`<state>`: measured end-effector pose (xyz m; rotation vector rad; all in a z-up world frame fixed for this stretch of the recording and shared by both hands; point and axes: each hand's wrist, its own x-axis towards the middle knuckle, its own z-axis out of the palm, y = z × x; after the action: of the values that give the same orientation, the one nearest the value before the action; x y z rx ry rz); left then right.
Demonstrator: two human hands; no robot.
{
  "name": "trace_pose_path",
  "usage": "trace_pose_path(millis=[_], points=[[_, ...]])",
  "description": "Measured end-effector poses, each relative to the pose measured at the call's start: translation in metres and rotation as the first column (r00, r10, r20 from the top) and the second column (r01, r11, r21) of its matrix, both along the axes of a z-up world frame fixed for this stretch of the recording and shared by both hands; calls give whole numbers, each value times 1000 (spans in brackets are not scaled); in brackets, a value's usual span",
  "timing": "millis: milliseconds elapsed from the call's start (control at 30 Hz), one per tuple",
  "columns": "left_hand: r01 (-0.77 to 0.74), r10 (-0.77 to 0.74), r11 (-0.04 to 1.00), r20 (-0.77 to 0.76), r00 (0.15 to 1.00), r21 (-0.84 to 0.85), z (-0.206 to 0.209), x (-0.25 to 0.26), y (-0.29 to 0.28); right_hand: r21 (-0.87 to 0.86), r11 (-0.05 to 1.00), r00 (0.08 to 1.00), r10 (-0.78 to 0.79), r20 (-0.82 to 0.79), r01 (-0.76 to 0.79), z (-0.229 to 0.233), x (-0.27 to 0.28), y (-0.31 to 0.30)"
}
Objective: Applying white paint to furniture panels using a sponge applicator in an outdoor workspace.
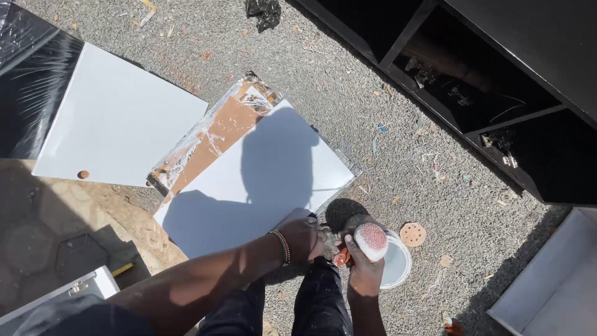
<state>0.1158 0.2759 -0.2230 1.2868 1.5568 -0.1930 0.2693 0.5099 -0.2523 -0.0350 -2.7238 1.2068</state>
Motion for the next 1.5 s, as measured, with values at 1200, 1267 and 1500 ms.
trace_pose_path(millis=[1200, 1267, 1500], points=[[-462, 978, -208, 188, -91, 862, 141, -88, -8, -503, 250, 553, -523, 649, 827, 28, -142, 74], [-613, 881, -412, 468, -77, 674, 167, -33, 12, -481, 276, 554, -411, 724, 833, 22, -113, 77], [-920, 889, -376, 236, -392, -114, 64, 103, 57, -517, 356, 612, -244, 752, 778, 3, -29, 15]])
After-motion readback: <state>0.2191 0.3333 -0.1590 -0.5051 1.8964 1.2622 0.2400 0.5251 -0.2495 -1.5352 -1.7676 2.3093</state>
